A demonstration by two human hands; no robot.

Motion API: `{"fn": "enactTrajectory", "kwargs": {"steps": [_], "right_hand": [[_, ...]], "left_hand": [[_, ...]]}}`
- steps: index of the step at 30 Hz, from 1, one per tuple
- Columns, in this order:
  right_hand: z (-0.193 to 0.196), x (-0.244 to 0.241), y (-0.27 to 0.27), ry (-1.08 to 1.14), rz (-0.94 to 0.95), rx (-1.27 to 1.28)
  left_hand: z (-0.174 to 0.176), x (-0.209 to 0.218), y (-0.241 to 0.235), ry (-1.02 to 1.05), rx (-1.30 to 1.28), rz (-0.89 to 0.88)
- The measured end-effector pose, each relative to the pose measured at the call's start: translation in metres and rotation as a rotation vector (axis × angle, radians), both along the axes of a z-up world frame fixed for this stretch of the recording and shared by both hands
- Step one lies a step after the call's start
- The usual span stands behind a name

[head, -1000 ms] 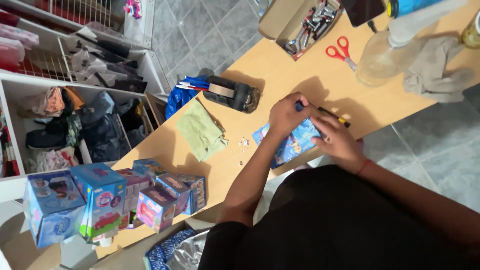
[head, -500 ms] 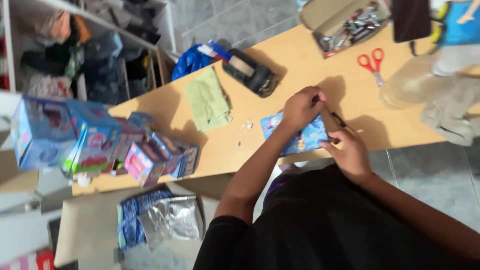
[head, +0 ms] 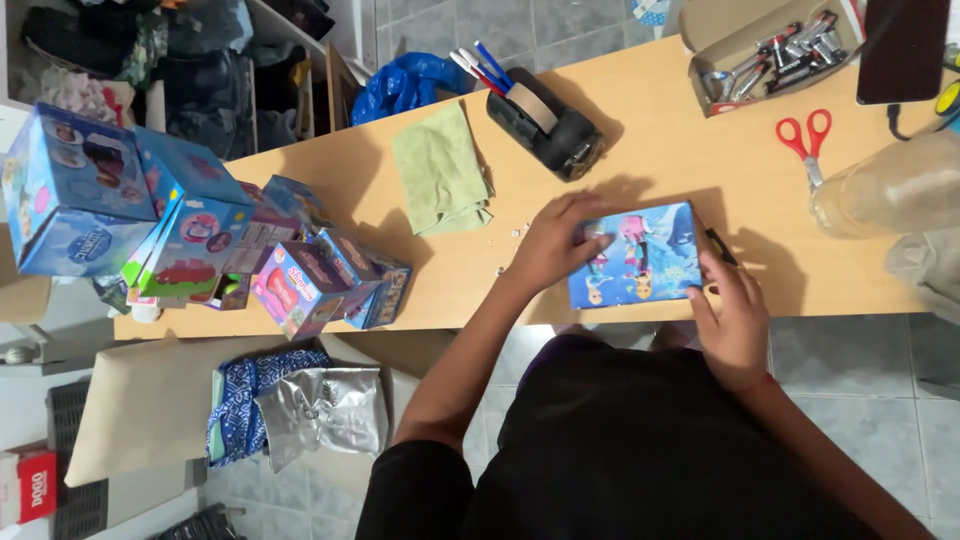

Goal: Using a screwdriver to secure a toy component before placing it into a box and organizing other toy packages.

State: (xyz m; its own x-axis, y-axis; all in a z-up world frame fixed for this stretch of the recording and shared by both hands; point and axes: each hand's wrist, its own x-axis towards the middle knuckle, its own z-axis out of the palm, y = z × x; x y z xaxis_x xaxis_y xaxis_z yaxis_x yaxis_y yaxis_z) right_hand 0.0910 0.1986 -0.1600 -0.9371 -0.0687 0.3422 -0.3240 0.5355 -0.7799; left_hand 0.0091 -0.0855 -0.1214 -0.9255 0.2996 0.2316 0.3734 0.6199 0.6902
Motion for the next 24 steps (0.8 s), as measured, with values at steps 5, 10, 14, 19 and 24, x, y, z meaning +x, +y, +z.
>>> {"fn": "enactTrajectory", "kwargs": {"steps": [5, 10, 14, 19, 24], "right_hand": [[-0.013, -0.013, -0.009, 0.043, -0.091, 0.013], [0.011, -0.064, -0.034, 0.041, -0.068, 0.1], [0.015, -0.084, -0.05, 0.034, -0.091, 0.159], [0.056, -0.071, -0.081, 0.076, -0.118, 0.124], [0.052, -0.098, -0.125, 0.073, -0.022, 0.112]], "left_hand": [[0.007, 0.038, -0.022, -0.349, -0.025, 0.097], [0.004, 0.068, -0.026, -0.53, -0.016, 0.107], [0.011, 0.084, -0.036, -0.577, 0.039, 0.069], [-0.008, 0.076, -0.069, -0.359, 0.031, -0.039], [-0.019, 0.049, -0.096, -0.238, -0.036, -0.03]]}}
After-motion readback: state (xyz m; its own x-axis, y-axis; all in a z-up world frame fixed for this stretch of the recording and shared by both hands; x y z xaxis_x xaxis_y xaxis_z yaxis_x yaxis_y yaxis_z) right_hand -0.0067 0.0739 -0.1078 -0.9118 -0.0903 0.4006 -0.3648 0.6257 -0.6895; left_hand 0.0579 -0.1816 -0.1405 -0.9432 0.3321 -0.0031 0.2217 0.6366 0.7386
